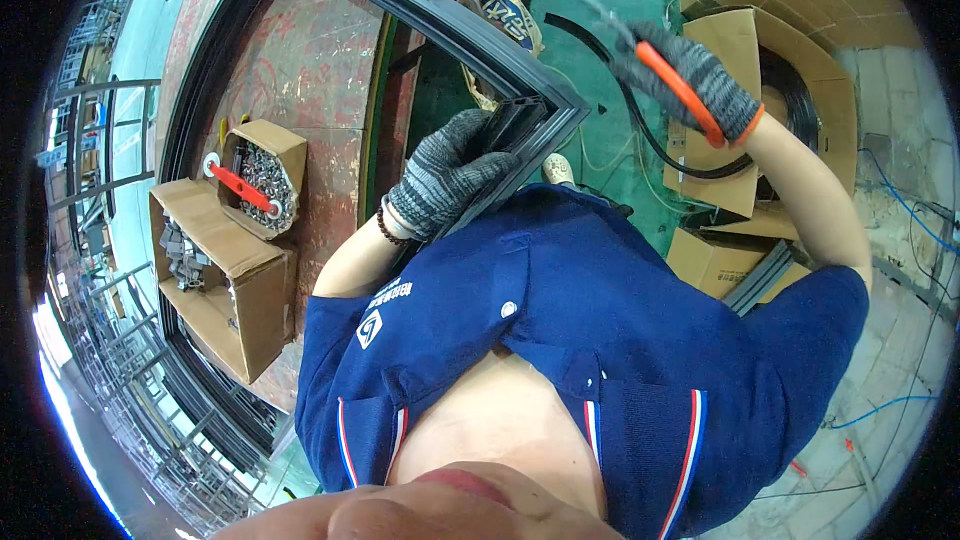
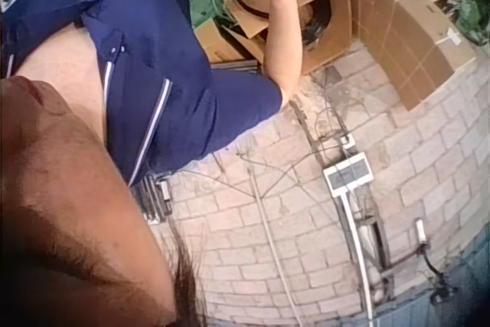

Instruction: Inserting a rubber gasket seal into the perimeter of a metal window frame.

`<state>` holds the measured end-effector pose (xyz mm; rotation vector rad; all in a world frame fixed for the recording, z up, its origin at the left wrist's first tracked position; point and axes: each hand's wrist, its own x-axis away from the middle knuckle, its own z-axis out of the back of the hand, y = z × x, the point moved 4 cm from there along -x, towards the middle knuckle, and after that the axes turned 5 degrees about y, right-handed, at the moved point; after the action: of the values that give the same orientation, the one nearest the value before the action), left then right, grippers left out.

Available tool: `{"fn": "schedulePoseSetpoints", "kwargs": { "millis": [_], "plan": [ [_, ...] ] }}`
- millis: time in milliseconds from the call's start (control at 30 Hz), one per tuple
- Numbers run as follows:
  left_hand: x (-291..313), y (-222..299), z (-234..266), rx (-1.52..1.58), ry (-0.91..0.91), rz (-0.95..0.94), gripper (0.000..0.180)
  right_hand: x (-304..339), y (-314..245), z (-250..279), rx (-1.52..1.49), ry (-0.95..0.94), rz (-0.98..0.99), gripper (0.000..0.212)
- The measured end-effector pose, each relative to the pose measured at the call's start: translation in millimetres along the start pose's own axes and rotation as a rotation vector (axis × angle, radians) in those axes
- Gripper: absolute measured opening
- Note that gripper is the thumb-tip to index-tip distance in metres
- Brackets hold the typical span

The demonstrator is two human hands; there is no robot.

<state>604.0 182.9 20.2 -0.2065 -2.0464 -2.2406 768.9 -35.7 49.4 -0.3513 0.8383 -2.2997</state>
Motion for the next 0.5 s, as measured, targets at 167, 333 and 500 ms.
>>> {"fn": "schedulePoseSetpoints", "kwargs": {
  "millis": [167, 333, 500],
  "plan": [
    [0, 0, -2, -0.008, 0.0, 0.011, 0.042, -42, -14, -25, 0.098, 0.047, 0.1, 0.039],
    [2, 2, 5, 0.043, 0.004, 0.073, 0.042, -40, -43, -35, -0.034, -0.202, 0.254, 0.05],
    [6, 1, 6, 0.063, -0.035, 0.069, 0.042, -8, -49, 4, 0.18, -0.396, 0.368, 0.067]
  ]
}}
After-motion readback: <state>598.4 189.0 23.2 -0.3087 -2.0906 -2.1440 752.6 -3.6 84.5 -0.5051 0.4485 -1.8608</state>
